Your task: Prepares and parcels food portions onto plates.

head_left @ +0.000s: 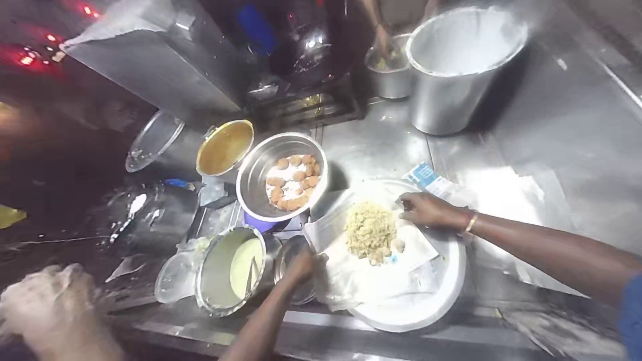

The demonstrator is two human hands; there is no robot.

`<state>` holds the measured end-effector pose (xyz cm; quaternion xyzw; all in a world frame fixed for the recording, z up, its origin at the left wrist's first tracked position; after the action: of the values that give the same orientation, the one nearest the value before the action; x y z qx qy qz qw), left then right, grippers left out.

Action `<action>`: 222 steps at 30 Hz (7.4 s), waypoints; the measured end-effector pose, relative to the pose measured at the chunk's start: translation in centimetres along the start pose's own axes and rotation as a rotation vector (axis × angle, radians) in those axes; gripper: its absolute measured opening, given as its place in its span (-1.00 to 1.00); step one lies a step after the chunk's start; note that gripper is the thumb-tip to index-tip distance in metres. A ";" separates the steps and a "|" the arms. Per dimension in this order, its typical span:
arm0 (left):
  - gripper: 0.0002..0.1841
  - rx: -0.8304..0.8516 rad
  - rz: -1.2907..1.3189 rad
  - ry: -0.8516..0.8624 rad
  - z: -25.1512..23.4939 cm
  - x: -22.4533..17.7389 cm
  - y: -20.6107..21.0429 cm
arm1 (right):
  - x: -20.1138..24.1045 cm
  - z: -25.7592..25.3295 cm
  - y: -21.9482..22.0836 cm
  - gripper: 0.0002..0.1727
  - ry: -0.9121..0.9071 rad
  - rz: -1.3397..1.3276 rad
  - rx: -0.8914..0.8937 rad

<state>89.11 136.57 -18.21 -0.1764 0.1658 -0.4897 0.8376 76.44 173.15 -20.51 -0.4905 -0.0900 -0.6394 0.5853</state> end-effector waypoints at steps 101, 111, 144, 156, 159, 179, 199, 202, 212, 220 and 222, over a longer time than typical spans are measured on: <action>-0.49 -0.228 0.150 -0.242 -3.8 7.3 -10.0 | 2.5 -1.7 11.1 -0.36 0.195 0.572 0.906; -0.50 -0.236 0.143 -0.232 -4.6 7.9 -10.3 | 1.2 -2.3 8.8 -0.51 0.175 0.282 0.865; -0.60 -0.139 0.172 -0.225 -3.7 7.7 -10.5 | 7.3 1.4 -0.2 -0.57 0.207 0.258 0.418; -0.51 -0.165 0.151 -0.273 -4.7 8.6 -10.3 | -0.8 -8.0 17.8 -0.38 0.148 0.439 0.458; -0.52 -0.154 0.151 -0.263 -4.8 8.2 -10.1 | 0.3 -7.7 19.9 -0.55 0.047 0.538 0.719; -0.58 -0.130 0.066 -0.249 -3.3 6.9 -10.3 | 13.4 -2.3 1.9 -0.74 0.214 0.171 0.753; -0.66 -0.114 0.031 -0.248 -4.6 7.7 -10.0 | 4.0 3.5 0.5 -0.67 0.435 0.437 0.654; -0.62 -0.077 -0.031 -0.230 -5.5 7.4 -9.8 | 1.2 3.1 4.6 -0.55 0.498 0.567 0.661; -0.68 0.080 -0.205 -0.198 -6.8 5.6 -6.9 | 1.1 -3.8 -1.7 -0.41 0.122 0.287 -0.265; -0.68 0.241 -0.348 -0.167 -5.0 2.4 -2.2 | -2.5 -2.9 -2.3 -0.41 0.295 0.135 -0.091; -0.68 0.213 -0.337 -0.169 -5.2 1.8 -1.6 | -3.7 -1.6 -2.3 -0.39 0.324 0.154 -0.149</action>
<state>86.32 133.58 -22.25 -0.1523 0.0105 -0.6209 0.7689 73.02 175.17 -22.96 -0.4285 0.0909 -0.6683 0.6012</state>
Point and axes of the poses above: each hand's wrist, its own z-axis away from the middle knuckle, its own y-axis out of the palm, x = y × z, the point moved 4 cm from there along -z, towards the middle knuckle, and after that the axes turned 15 degrees about x, right-handed, at the moved point
